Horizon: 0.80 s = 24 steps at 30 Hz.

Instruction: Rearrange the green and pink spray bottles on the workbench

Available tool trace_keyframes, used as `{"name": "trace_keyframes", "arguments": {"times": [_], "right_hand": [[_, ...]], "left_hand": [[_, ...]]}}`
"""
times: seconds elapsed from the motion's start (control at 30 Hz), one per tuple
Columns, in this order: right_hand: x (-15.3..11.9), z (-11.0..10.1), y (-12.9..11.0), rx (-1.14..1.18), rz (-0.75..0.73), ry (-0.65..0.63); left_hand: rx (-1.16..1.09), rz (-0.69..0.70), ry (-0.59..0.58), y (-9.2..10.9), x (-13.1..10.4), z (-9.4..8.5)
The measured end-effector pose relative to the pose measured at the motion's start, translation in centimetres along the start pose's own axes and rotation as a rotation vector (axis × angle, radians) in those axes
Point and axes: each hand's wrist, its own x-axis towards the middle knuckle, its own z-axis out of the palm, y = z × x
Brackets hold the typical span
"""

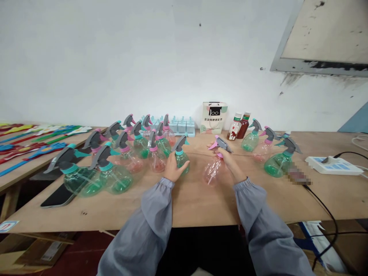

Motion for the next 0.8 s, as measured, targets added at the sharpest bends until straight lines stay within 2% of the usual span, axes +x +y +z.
{"name": "trace_keyframes", "arguments": {"times": [0.07,0.17,0.27,0.37,0.53,0.63,0.8], "right_hand": [[-0.1,-0.8,-0.2,-0.11,-0.097,0.063],[-0.1,-2.6,-0.3,-0.246,-0.223,0.249],[0.1,-4.3,0.0,-0.307,-0.269,0.404],[0.3,-5.4,0.3,-0.348,-0.277,0.486],[0.4,-6.5,0.4,-0.387,-0.259,0.459],[-0.5,-7.5,1.0,-0.438,-0.251,0.418],[-3.1,-9.5,4.9,-0.476,-0.238,0.324]], "left_hand": [[-0.004,0.006,-0.004,0.1,0.0,-0.1],[-0.012,0.005,-0.007,0.1,0.0,-0.1],[-0.011,-0.006,-0.014,0.1,0.1,-0.1],[0.0,0.008,-0.016,0.0,0.1,-0.2],[0.011,0.033,-0.007,0.0,0.1,-0.3],[0.017,0.033,-0.012,-0.1,0.1,-0.2],[0.027,0.033,-0.009,-0.2,0.1,-0.1]]}}
